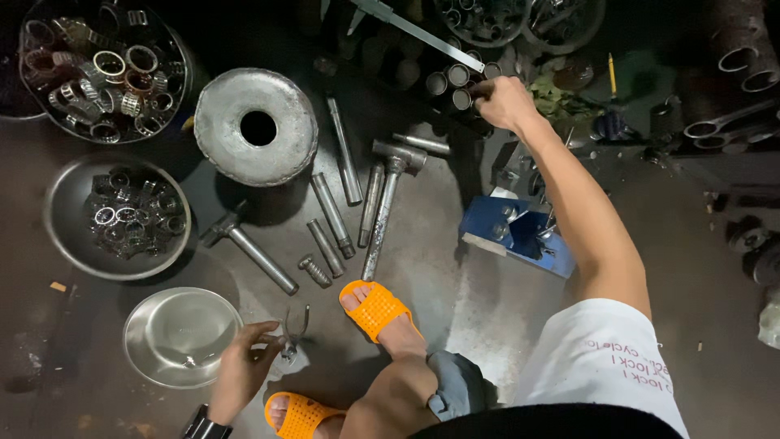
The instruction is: The person sits on the floor and assembles small metal parts using pliers. They pick up metal rings and rods, manipulate them with pliers, and place the assembled pieces into a metal bowl.
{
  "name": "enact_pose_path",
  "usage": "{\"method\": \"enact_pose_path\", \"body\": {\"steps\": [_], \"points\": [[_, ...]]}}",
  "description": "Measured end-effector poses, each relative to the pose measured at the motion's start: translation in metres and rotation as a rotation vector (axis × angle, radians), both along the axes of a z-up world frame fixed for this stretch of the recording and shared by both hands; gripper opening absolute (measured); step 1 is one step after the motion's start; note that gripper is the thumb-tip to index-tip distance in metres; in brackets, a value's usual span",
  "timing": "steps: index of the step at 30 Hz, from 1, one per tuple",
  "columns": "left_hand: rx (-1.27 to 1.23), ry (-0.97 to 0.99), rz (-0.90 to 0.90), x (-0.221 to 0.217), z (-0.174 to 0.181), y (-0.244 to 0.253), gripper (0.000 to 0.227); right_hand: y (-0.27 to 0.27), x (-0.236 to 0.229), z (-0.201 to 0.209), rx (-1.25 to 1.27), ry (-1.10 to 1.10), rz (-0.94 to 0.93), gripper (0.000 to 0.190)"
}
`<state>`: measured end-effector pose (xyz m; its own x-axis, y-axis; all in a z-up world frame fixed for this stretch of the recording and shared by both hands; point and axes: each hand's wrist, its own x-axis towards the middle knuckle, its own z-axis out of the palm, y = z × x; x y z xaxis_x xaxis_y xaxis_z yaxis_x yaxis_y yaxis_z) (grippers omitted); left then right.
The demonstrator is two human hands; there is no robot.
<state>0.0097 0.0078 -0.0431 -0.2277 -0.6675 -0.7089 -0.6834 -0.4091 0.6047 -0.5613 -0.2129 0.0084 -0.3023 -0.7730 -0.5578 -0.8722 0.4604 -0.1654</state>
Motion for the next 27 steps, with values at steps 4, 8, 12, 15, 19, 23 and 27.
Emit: {"method": "enact_pose_path", "body": {"steps": [4,8,12,15,19,23,27], "points": [[-0.034,0.02,0.007,0.0,0.008,-0.004,0.03,-0.001,-0.006,-0.004,0.001,0.008,0.0,0.037],[0.012,0.017,0.029,-0.003,0.016,-0.008,0.028,0.002,-0.016,-0.012,-0.085,-0.023,0.072,0.036],[-0.025,0.075,0.031,0.004,-0.004,0.003,0.029,0.0,0.0,0.001,0.066,0.094,0.132,0.051],[-0.027,0.022,0.029,0.001,0.001,0.0,0.029,-0.003,0.0,-0.004,0.122,0.09,0.134,0.046],[-0.031,0.03,0.036,0.005,-0.003,-0.001,0.027,0.003,-0.021,-0.026,0.107,0.046,0.205,0.018],[-0.253,0.202,0.002,0.003,0.003,0.002,0.029,0.013,-0.045,-0.044,-0.239,0.016,0.368,0.032],[-0.256,0.418,0.019,0.005,-0.017,0.007,0.015,0.018,-0.009,-0.003,-0.362,-0.064,0.29,0.034]]}}
